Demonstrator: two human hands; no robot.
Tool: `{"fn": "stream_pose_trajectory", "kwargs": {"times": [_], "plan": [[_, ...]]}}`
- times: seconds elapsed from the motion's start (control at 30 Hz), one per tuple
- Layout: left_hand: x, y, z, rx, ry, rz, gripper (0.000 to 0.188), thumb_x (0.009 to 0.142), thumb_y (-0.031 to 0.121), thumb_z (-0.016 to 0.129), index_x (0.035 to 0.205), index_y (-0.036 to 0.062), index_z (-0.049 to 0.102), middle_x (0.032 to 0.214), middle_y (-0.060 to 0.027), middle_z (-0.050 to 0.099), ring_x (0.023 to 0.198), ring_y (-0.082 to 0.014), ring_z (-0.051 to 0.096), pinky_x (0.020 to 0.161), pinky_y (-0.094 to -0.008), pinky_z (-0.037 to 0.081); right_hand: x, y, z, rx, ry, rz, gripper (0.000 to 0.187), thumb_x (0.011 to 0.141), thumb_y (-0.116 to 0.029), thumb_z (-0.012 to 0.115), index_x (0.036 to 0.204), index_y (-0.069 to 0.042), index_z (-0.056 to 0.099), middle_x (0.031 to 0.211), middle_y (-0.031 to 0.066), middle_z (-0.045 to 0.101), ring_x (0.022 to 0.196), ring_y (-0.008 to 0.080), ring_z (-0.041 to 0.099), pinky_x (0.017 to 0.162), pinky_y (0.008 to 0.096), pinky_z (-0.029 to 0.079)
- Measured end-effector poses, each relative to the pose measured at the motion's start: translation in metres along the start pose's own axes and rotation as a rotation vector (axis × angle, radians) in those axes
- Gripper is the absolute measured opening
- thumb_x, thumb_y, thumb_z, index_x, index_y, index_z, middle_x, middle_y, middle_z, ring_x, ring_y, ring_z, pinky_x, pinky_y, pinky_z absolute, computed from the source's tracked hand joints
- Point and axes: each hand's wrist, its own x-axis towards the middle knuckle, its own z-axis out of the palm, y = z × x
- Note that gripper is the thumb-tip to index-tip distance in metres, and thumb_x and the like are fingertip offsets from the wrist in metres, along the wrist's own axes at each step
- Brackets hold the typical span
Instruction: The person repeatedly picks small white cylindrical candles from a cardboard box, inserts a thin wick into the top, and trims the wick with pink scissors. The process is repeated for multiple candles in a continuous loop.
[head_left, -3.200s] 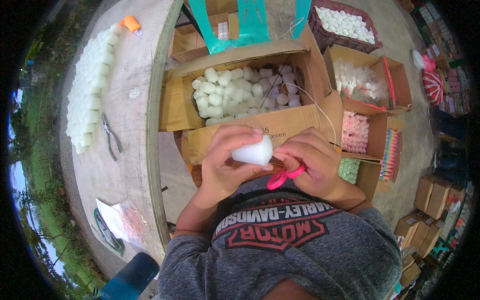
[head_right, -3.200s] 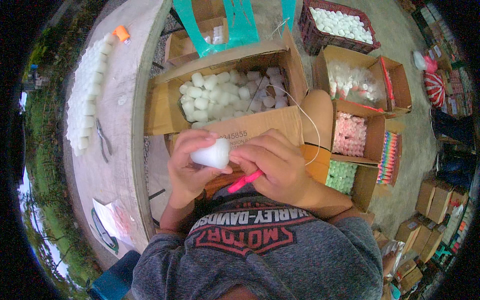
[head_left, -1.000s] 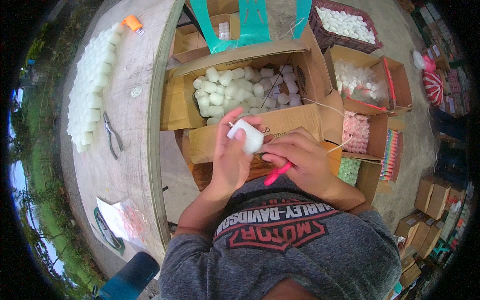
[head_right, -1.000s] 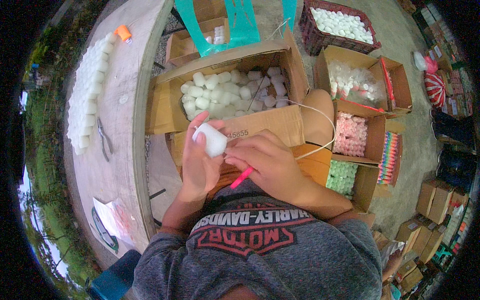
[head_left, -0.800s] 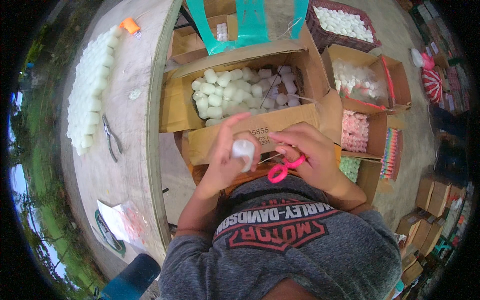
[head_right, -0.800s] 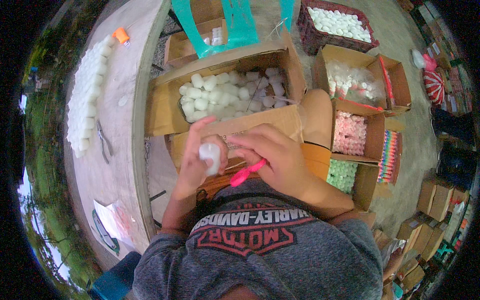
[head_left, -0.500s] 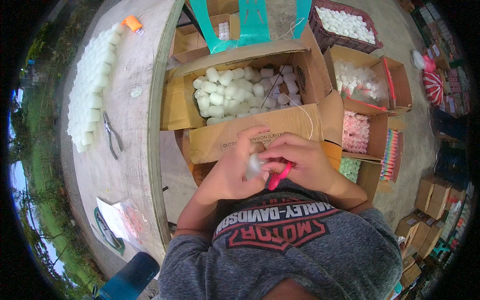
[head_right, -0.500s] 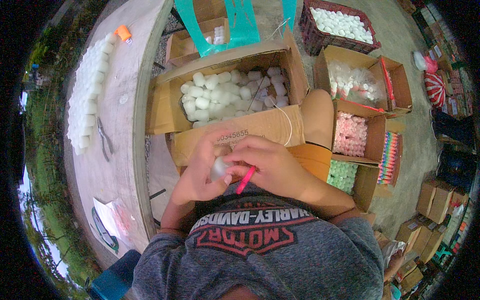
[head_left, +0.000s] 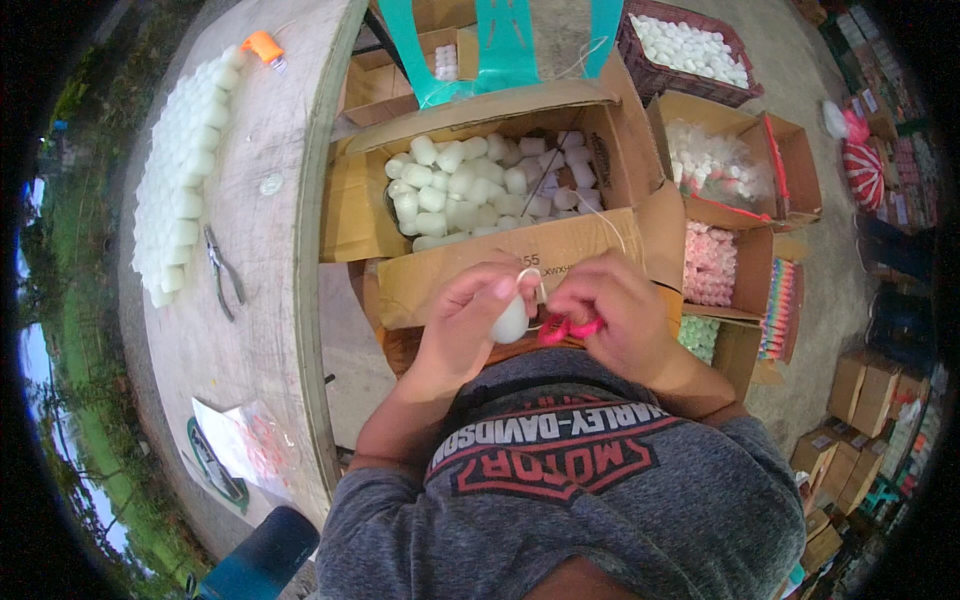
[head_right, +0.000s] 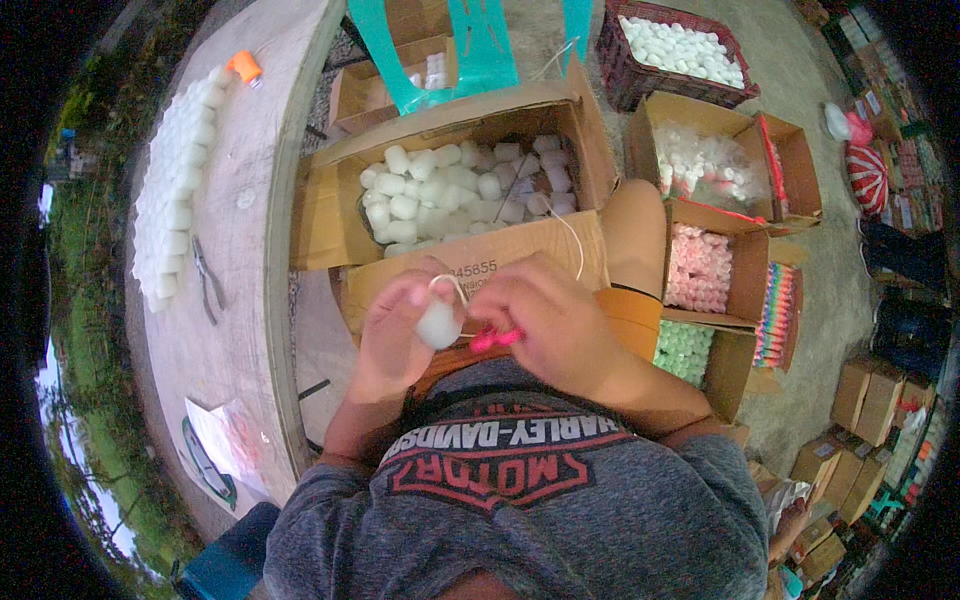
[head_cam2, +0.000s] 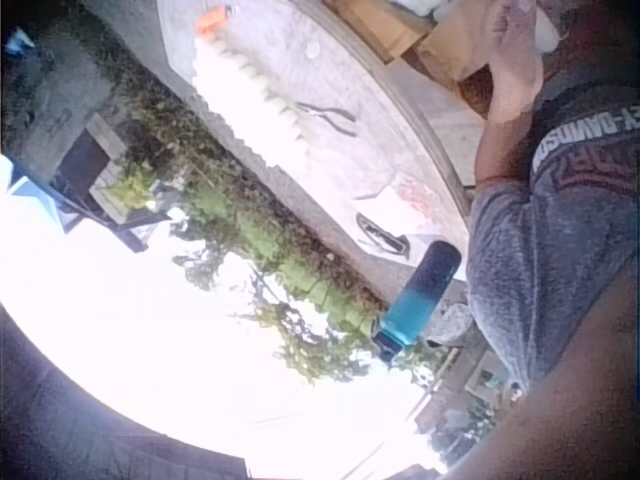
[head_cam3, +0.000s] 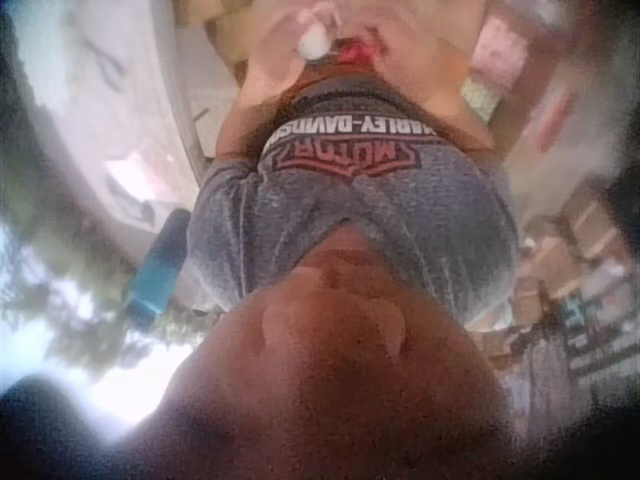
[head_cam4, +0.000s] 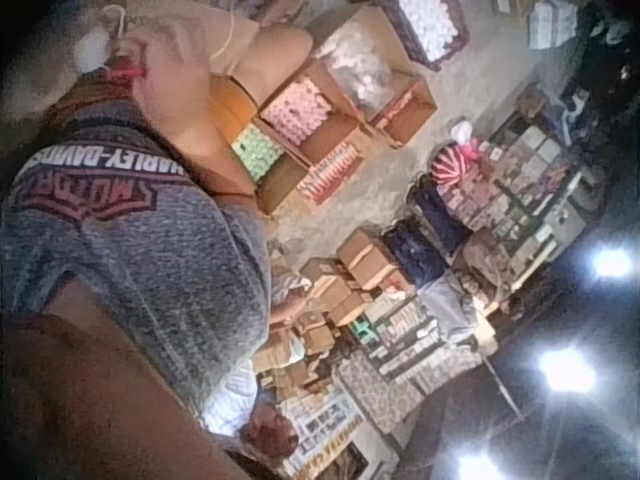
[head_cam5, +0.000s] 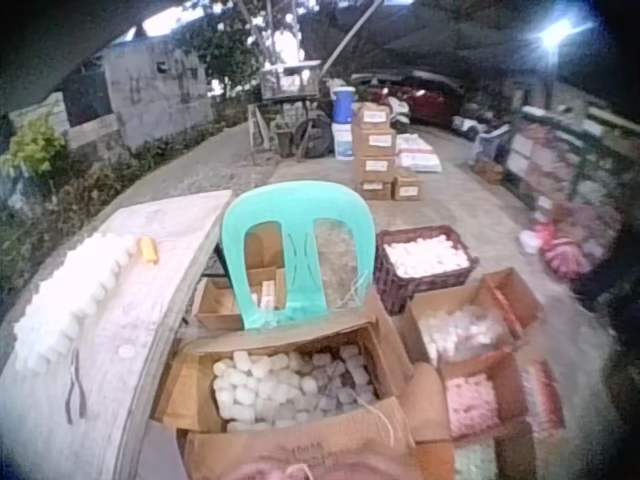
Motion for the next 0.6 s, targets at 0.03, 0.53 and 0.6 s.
{"fn": "stream_pose_trajectory", "kwargs": {"times": [0.03, 0.53, 0.6], "plan": [[0.0032, 0.0020, 0.0016, 0.309, 0.017, 0.070, 0.008, 0.088, 0.008, 0.054, 0.086, 0.0007, 0.058, 0.084, -0.0057, 0.058, 0.079, -0.0152, 0.053, 0.068, -0.0270, 0.043, 0.0000, -0.0018, 0.0013, 0.012, 0.021, -0.014, 0.017, 0.071, 0.001, 0.066, 0.086, -0.004, 0.059, 0.082, 0.0097, 0.057, 0.073, 0.0258, 0.057, 0.061, 0.0326, 0.047], [-0.0009, 0.0025, 0.0003, 0.533, 0.011, 0.215, 0.004, 0.081, 0.006, 0.063, 0.083, 0.0025, 0.061, 0.084, -0.0071, 0.057, 0.078, -0.0167, 0.053, 0.072, -0.0270, 0.040, 0.0001, -0.0016, -0.0036, 0.425, -0.089, 0.346, 0.015, 0.072, -0.008, 0.071, 0.084, -0.003, 0.064, 0.086, 0.0103, 0.062, 0.076, 0.0239, 0.061, 0.066, 0.0301, 0.049], [-0.0016, 0.0018, 0.0009, 0.476, 0.034, 0.135, 0.005, 0.080, 0.005, 0.063, 0.083, 0.0026, 0.060, 0.084, -0.0069, 0.057, 0.078, -0.0165, 0.053, 0.072, -0.0268, 0.040, -0.0007, -0.0050, -0.0010, 0.224, -0.055, 0.240, 0.016, 0.070, -0.009, 0.072, 0.080, -0.003, 0.063, 0.086, 0.0095, 0.061, 0.073, 0.0239, 0.060, 0.064, 0.0315, 0.048]]}}
